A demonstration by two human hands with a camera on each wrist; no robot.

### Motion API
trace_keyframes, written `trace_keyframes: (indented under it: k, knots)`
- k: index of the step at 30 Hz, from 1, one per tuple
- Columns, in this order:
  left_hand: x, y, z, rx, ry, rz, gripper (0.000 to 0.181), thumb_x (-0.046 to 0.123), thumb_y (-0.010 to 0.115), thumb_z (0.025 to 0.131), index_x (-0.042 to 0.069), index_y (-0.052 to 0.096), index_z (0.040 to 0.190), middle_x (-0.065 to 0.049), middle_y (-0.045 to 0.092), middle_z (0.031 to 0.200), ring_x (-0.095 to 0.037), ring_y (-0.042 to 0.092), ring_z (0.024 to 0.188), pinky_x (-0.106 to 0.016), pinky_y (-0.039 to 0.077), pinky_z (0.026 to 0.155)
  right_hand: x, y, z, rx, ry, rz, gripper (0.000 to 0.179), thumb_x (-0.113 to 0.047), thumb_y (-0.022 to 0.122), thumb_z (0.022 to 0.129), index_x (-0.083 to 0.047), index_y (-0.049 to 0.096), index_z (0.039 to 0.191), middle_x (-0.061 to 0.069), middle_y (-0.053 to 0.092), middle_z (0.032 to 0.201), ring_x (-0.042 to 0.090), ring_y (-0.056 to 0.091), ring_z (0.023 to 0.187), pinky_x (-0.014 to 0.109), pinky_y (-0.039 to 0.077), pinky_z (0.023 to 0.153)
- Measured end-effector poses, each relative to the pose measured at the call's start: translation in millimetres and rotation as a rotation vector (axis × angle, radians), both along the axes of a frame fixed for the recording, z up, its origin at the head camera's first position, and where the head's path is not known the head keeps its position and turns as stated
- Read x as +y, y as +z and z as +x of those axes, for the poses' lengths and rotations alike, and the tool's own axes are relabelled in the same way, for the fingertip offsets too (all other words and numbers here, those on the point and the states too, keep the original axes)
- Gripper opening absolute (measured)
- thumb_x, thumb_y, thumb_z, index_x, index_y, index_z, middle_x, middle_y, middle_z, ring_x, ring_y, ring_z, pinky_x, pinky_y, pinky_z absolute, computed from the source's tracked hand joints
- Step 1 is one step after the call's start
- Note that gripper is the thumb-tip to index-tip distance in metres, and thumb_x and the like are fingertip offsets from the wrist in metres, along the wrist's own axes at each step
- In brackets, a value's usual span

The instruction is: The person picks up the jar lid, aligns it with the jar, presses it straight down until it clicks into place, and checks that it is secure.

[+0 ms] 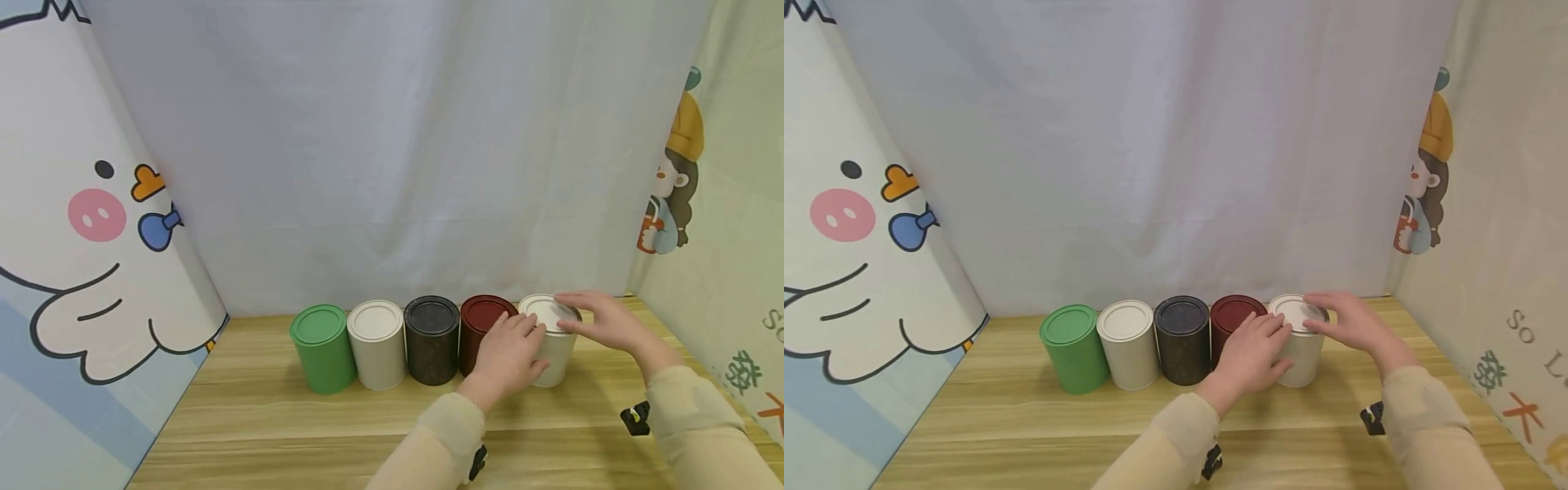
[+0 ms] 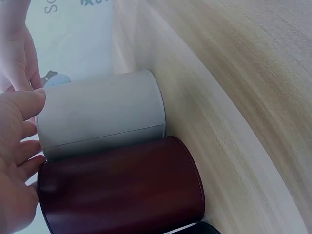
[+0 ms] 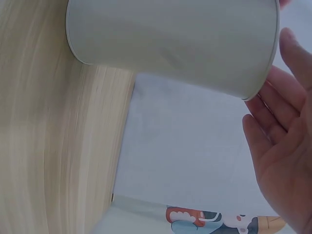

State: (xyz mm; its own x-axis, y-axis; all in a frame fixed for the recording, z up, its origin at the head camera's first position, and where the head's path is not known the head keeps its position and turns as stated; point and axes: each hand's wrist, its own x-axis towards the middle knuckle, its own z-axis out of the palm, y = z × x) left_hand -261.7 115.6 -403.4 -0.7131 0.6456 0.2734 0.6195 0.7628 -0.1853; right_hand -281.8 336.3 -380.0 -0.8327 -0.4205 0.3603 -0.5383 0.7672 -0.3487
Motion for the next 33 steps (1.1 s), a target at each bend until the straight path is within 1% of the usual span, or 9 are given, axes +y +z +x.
trace_keyframes:
  k: [4, 9, 21, 28, 33]
  knots:
    - [-0.5, 0.3, 2.2, 0.012, 0.000, 0.000, 0.058, 0.056, 0.056, 0.096, 0.028, 0.050, 0.146, 0.008, 0.043, 0.151, -0.008, 0.037, 0.139, -0.030, 0.023, 0.118, -0.2, 1.7, -1.5, -0.034, -0.005, 0.016, 0.049, -0.018, 0.076, 0.088, 0.009, 0.062, 0.126, 0.029, 0.061, 0.126, 0.049, 0.054, 0.116, 0.063, 0.043, 0.096]
    - [-0.6, -0.9, 2.4, 0.018, -0.002, 0.005, 0.058, 0.055, 0.057, 0.096, 0.028, 0.051, 0.146, 0.009, 0.044, 0.151, -0.008, 0.038, 0.138, -0.029, 0.022, 0.118, -1.3, 2.5, -1.7, -0.051, -0.006, 0.023, 0.050, -0.018, 0.076, 0.088, 0.010, 0.062, 0.126, 0.029, 0.061, 0.125, 0.049, 0.054, 0.116, 0.064, 0.043, 0.096]
    - [-0.9, -2.8, 2.6, 0.052, -0.009, 0.007, 0.055, 0.054, 0.060, 0.095, 0.028, 0.053, 0.143, 0.010, 0.047, 0.148, -0.007, 0.039, 0.138, -0.027, 0.023, 0.117, -1.5, 3.7, -1.6, -0.049, 0.017, 0.033, 0.049, -0.014, 0.077, 0.087, 0.012, 0.061, 0.125, 0.030, 0.061, 0.124, 0.050, 0.055, 0.114, 0.063, 0.044, 0.095]
    - [-0.7, -3.2, 1.3, 0.053, -0.016, 0.010, 0.052, 0.051, 0.062, 0.095, 0.028, 0.054, 0.141, 0.010, 0.049, 0.146, -0.007, 0.040, 0.137, -0.027, 0.023, 0.117, -1.4, 8.8, -2.6, -0.083, 0.027, 0.059, 0.049, -0.013, 0.076, 0.088, 0.013, 0.060, 0.126, 0.030, 0.061, 0.125, 0.049, 0.056, 0.115, 0.062, 0.045, 0.095]
    - [-0.7, -3.7, 1.1, 0.065, -0.018, 0.012, 0.050, 0.051, 0.062, 0.094, 0.028, 0.055, 0.138, 0.010, 0.050, 0.145, -0.007, 0.041, 0.135, -0.027, 0.024, 0.117, -2.1, 8.9, -2.6, -0.088, 0.023, 0.056, 0.050, -0.014, 0.076, 0.088, 0.013, 0.060, 0.126, 0.029, 0.061, 0.125, 0.048, 0.056, 0.115, 0.062, 0.045, 0.095]
